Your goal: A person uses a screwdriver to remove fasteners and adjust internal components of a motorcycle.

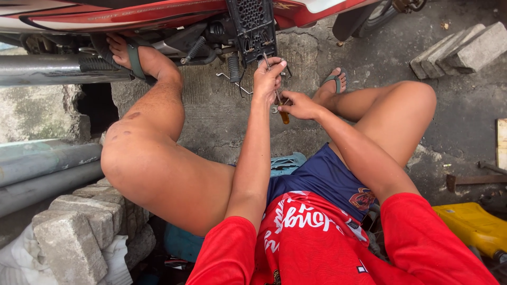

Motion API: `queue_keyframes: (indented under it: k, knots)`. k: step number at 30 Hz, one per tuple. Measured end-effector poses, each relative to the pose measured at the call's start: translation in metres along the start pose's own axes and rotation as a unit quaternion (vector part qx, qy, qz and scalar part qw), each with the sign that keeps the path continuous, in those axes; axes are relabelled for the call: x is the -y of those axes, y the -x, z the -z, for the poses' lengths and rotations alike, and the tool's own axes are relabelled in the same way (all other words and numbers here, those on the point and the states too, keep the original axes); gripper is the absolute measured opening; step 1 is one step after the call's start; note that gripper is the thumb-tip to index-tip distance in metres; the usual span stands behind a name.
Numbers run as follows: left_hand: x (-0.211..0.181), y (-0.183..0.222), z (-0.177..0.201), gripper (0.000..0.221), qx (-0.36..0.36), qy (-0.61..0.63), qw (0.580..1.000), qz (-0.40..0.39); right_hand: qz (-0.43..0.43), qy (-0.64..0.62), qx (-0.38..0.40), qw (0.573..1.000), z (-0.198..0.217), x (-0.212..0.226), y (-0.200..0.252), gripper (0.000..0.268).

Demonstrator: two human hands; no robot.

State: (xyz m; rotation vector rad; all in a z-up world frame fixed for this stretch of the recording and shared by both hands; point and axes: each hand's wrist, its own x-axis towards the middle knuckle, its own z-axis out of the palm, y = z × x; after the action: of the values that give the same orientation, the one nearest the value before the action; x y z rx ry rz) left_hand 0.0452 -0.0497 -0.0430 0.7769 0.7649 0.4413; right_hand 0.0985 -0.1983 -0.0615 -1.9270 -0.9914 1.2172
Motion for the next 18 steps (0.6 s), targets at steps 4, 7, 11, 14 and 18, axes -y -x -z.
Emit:
queue_keyframes:
  k: [4, 7, 11, 14, 18]
  knots:
    - [-0.016, -0.008, -0.007, 0.022, -0.017, 0.009, 0.999, -0.041, 0.011, 0.124, 0.039, 0.991, 0.007, -0.008, 0.007, 0.03]
    - [-0.028, -0.024, -0.004, 0.022, -0.031, -0.009, 0.994, -0.101, -0.027, 0.208, 0.08, 0.974, 0.007, -0.04, 0.012, 0.022]
    - [-0.031, -0.044, -0.001, 0.021, -0.06, -0.067, 0.986, -0.14, -0.093, 0.286, 0.118, 0.946, 0.029, -0.056, 0.029, 0.032]
    - [-0.011, -0.066, 0.005, 0.021, -0.089, -0.097, 0.982, -0.132, -0.119, 0.306, 0.106, 0.939, 0.039, -0.096, 0.028, 0.041]
    - [-0.009, -0.076, 0.004, 0.013, -0.118, -0.099, 0.982, -0.112, -0.201, 0.303, 0.14, 0.921, 0.063, -0.024, 0.032, 0.051]
